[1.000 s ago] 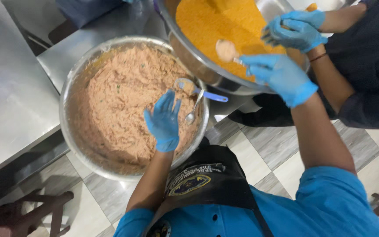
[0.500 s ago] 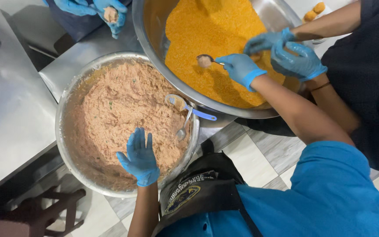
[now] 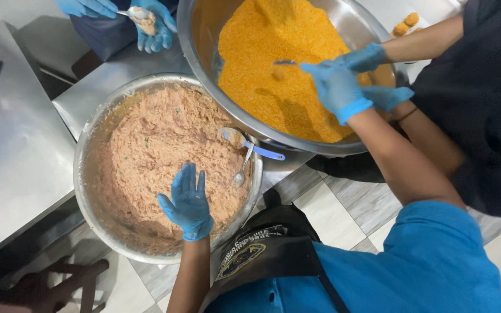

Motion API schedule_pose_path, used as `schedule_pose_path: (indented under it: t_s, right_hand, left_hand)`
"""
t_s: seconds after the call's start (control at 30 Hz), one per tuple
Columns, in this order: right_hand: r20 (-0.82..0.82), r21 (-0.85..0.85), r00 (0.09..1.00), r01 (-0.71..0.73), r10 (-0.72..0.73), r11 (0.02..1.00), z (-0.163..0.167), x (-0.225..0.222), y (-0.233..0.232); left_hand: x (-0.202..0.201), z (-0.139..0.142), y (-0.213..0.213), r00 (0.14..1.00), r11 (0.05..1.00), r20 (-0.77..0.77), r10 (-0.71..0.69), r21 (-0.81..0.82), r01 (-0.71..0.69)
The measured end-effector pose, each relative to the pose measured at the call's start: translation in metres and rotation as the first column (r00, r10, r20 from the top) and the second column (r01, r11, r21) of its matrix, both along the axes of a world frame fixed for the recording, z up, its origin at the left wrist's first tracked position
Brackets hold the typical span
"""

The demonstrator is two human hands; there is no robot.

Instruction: The person scoops a pink minced food mixture from a large metal basin with a spoon, forms it into balls between their gloved hands, and passes the balls to a coworker who coats them in an orange crumb mixture in a second basin. The person repeats this scooping and shaping cycle throughout the clip.

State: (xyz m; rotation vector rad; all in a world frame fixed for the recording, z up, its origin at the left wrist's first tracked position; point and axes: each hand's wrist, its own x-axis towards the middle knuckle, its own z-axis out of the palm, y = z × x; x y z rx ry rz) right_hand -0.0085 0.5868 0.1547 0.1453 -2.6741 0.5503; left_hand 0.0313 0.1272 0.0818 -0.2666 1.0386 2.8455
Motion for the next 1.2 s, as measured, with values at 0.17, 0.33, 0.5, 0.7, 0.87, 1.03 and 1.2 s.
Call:
schedule_pose_path:
  t_s: [0.17, 0.33, 0.5, 0.7, 0.87, 1.03, 1.2]
  right_hand:
    - [0.043, -0.389, 0.988, 0.155, -0.15, 0.908, 0.07, 0.055, -0.031]
    - [0.169, -0.59, 0.98, 0.187, -0.106, 0.786, 0.112, 0.109, -0.105]
    - [0.07, -0.453, 0.96, -0.213, 0.272, 0.866, 0.072, 0.125, -0.202]
    - [0.496, -0.193, 0.793, -0.297, 0.354, 0.935, -0.032, 0.089, -0.303]
    - [0.67, 0.062, 0.71, -0.344, 0.216, 0.937, -0.097, 0.065, -0.34]
    - [0.71, 0.175, 0.674, -0.449, 0.204, 0.876, -0.127, 0.081, -0.363]
    - [0.808, 0.147, 0.56, -0.489, 0.18, 0.86, -0.116, 0.087, -0.36]
  left_hand:
    - [-0.001, -0.002, -0.02, 0.999, 0.999, -0.021, -0.029, 0.014, 0.029]
    - [-0.002, 0.0, -0.06, 0.994, 0.992, -0.1, -0.053, 0.111, 0.064]
    - [0.007, -0.001, -0.121, 0.992, 0.995, -0.124, -0.011, 0.101, 0.023]
    - [0.028, -0.013, -0.191, 0.982, 0.981, -0.154, 0.11, 0.175, -0.083]
    - [0.048, -0.026, -0.217, 0.969, 0.983, -0.208, 0.135, 0.148, -0.105]
    - [0.064, -0.033, -0.226, 0.961, 0.972, -0.217, 0.172, 0.194, -0.13]
    - [0.072, -0.034, -0.229, 0.962, 0.965, -0.176, 0.206, 0.201, -0.17]
